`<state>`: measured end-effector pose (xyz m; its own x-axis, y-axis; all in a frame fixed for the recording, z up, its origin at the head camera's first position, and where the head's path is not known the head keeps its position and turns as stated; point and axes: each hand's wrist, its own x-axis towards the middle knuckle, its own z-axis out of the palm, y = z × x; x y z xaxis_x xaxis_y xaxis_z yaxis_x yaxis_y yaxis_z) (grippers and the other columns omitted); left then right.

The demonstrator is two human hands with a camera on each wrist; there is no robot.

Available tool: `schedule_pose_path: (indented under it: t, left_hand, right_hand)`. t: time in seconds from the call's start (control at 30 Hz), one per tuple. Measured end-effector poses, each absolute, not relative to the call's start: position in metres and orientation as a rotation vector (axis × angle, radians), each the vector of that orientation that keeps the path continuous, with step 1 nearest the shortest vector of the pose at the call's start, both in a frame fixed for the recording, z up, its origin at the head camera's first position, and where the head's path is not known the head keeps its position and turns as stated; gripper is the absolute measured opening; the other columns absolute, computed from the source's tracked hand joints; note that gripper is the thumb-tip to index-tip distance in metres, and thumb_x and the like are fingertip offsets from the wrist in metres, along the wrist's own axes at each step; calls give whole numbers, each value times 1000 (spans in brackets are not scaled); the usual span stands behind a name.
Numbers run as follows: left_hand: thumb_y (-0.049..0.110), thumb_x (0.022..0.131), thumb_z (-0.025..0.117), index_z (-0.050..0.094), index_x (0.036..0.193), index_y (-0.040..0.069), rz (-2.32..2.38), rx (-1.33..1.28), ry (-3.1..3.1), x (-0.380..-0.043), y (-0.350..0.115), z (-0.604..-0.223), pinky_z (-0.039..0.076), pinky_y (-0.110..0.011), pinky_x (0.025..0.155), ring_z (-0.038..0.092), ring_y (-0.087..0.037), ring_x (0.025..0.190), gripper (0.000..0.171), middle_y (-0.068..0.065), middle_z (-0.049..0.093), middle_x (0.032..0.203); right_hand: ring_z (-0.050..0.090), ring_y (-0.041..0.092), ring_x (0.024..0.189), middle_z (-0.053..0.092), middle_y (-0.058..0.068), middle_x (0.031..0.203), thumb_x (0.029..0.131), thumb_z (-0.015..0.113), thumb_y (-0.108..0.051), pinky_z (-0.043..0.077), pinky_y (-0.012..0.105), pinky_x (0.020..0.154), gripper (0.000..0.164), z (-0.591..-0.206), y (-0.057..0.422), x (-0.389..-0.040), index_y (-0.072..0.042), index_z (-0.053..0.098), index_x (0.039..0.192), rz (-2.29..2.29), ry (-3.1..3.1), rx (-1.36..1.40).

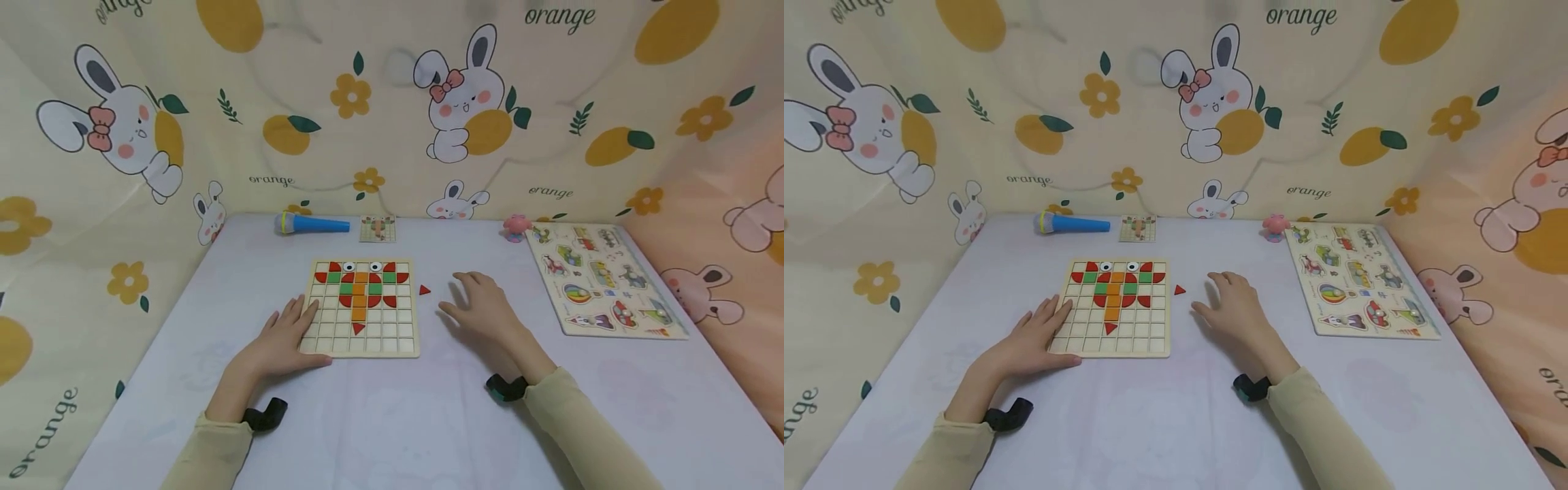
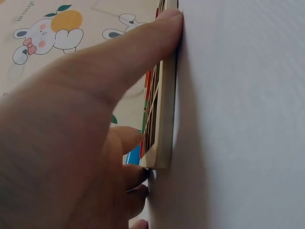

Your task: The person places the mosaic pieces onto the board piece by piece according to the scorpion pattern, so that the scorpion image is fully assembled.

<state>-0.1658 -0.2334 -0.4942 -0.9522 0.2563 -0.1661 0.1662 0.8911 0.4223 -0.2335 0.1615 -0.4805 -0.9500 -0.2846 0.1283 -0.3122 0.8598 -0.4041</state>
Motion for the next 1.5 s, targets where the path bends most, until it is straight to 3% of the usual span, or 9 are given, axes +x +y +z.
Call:
schedule_pose_path:
  t: [0.37,0.63,0.83,1.03,1.33,1.5]
  left_hand:
    - [66,84,78,25,168,5,580,299,2836,-169,-236,-496,8,-68,128,8,-49,162,116,-27,11,175]
    - [65,84,78,23,169,7,598,280,2826,-165,-239,-496,5,-68,128,4,-48,162,118,-26,7,176]
    - [66,85,77,20,170,7,628,331,2813,-165,-237,-498,3,-68,128,1,-48,163,118,-25,3,177]
    - [67,86,75,18,171,10,646,344,2809,-165,-237,-496,0,-67,129,-1,-45,163,118,-23,0,177]
    - [67,86,75,18,171,9,660,332,2812,-168,-241,-492,0,-68,128,0,-46,163,117,-23,1,177]
    - [68,86,75,18,171,9,658,321,2785,-168,-241,-500,-1,-67,128,-1,-46,163,118,-23,0,177]
  right_hand:
    - [33,50,153,40,29,163,99,72,-44,28,67,123,76,-498,207,-225,0,47,156,895,-3025,486]
    - [37,47,152,43,26,162,95,78,-36,35,65,121,67,-504,169,-239,-2,58,148,878,-2962,596]
    - [32,43,157,48,22,160,98,74,-28,30,64,125,47,-508,139,-262,-7,67,140,941,-2880,654]
    - [38,42,155,56,19,154,99,73,-19,31,61,125,27,-507,135,-271,-8,75,123,997,-2805,658]
    - [51,41,144,61,20,145,101,74,-19,39,57,122,22,-505,131,-274,-4,74,117,991,-2754,728]
    - [58,36,132,67,15,132,100,76,-19,44,55,117,22,-494,114,-256,-3,75,116,1058,-2710,710]
